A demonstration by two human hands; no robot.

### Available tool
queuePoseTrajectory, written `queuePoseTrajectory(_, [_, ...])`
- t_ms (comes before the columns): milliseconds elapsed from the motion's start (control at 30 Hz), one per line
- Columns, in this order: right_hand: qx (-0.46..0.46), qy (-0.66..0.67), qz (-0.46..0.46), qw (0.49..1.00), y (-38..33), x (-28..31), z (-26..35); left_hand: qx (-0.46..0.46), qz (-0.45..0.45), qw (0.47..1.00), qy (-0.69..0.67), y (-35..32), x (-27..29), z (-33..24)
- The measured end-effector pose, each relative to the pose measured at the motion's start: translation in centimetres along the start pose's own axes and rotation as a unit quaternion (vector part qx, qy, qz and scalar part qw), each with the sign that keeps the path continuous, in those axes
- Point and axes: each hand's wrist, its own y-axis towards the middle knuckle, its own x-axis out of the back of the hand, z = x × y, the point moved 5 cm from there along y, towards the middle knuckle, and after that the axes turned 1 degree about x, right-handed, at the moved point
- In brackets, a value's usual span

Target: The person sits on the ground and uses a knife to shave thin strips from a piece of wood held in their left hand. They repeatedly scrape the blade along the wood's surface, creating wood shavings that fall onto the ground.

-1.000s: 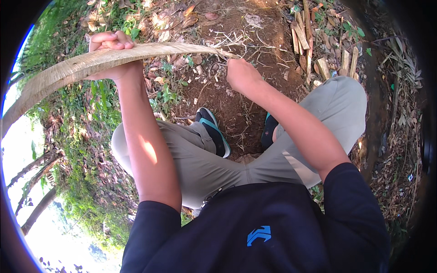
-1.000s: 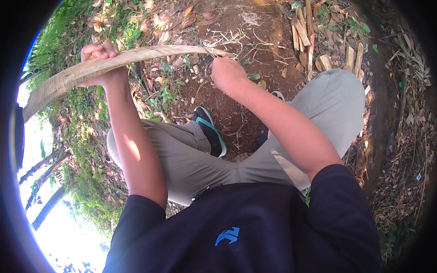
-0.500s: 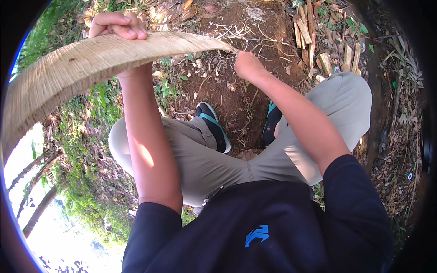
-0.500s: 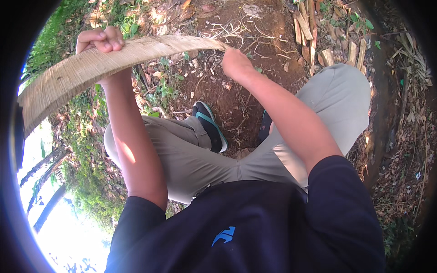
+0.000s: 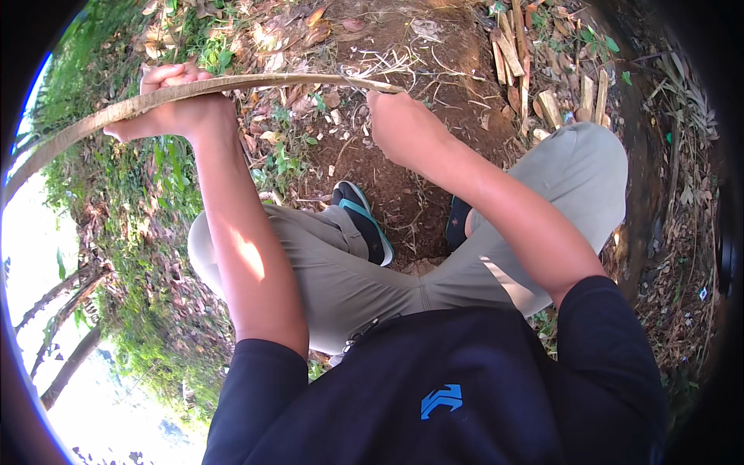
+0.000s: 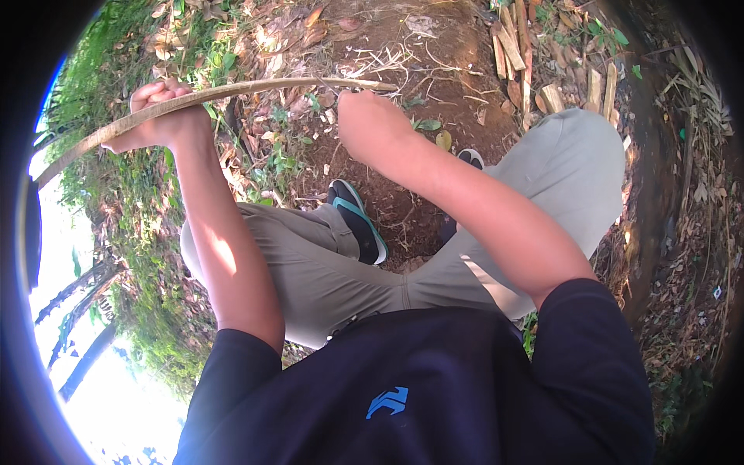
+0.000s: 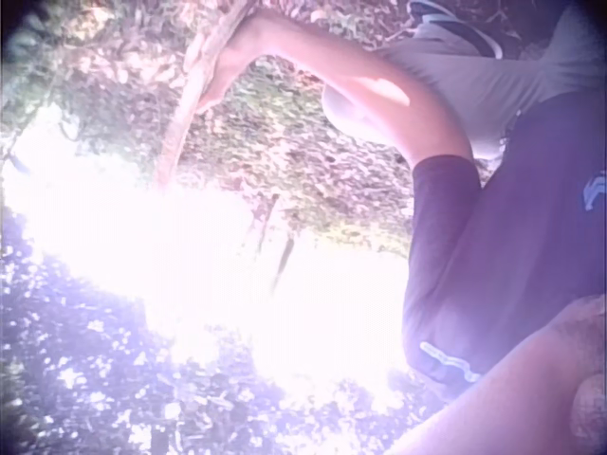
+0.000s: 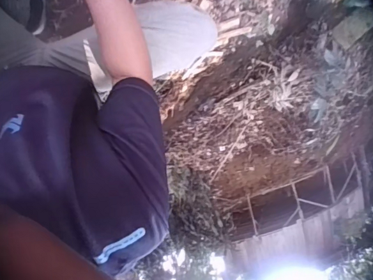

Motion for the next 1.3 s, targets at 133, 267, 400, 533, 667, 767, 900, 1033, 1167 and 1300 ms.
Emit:
queuePoseTrajectory(133, [0.04, -0.024, -0.023, 0.999, 0.4, -0.4, -1.3, 0.006, 0.046, 0.999, 0.011, 0.3, -0.4, 0.1])
queuePoseTrajectory(267, [0.034, -0.031, -0.009, 0.999, 0.9, -0.1, -1.2, 0.032, 0.077, 0.997, 0.0, 1.1, 0.1, 0.1])
queuePoseTrajectory(400, [0.003, -0.025, 0.009, 1.0, 2.9, -1.6, -2.8, 0.03, 0.11, 0.992, -0.053, -0.7, -1.9, -0.1])
queuePoseTrajectory(533, [-0.024, -0.001, -0.009, 1.0, 3.3, -2.1, -3.5, 0.017, 0.164, 0.986, -0.018, -0.5, -1.8, 0.3])
queuePoseTrajectory(667, [-0.016, 0.002, 0.024, 1.0, 2.0, -0.6, -1.2, 0.028, 0.168, 0.985, -0.041, 0.7, -0.8, 0.7])
queuePoseTrajectory(767, [0.025, -0.002, -0.006, 1.0, 1.0, -0.5, -0.3, 0.028, 0.14, 0.99, -0.024, 1.1, -0.4, 0.5])
queuePoseTrajectory(900, [0.014, 0.013, -0.005, 1.0, 1.6, -1.0, -1.2, 0.02, 0.119, 0.992, -0.037, 0.8, -0.8, 0.3])
queuePoseTrajectory(1033, [0.01, 0.016, -0.013, 1.0, 2.5, -1.7, -1.3, 0.004, 0.067, 0.997, -0.032, 1.0, 0.0, 0.3])
queuePoseTrajectory(1167, [0.039, 0.015, -0.033, 0.999, 1.6, -1.4, -0.4, 0.021, 0.099, 0.994, -0.048, -0.1, -1.3, 0.1])
queuePoseTrajectory(1300, [0.02, 0.014, 0.005, 1.0, 0.6, -0.5, -0.1, 0.01, 0.219, 0.975, -0.026, -1.4, -3.1, -0.2])
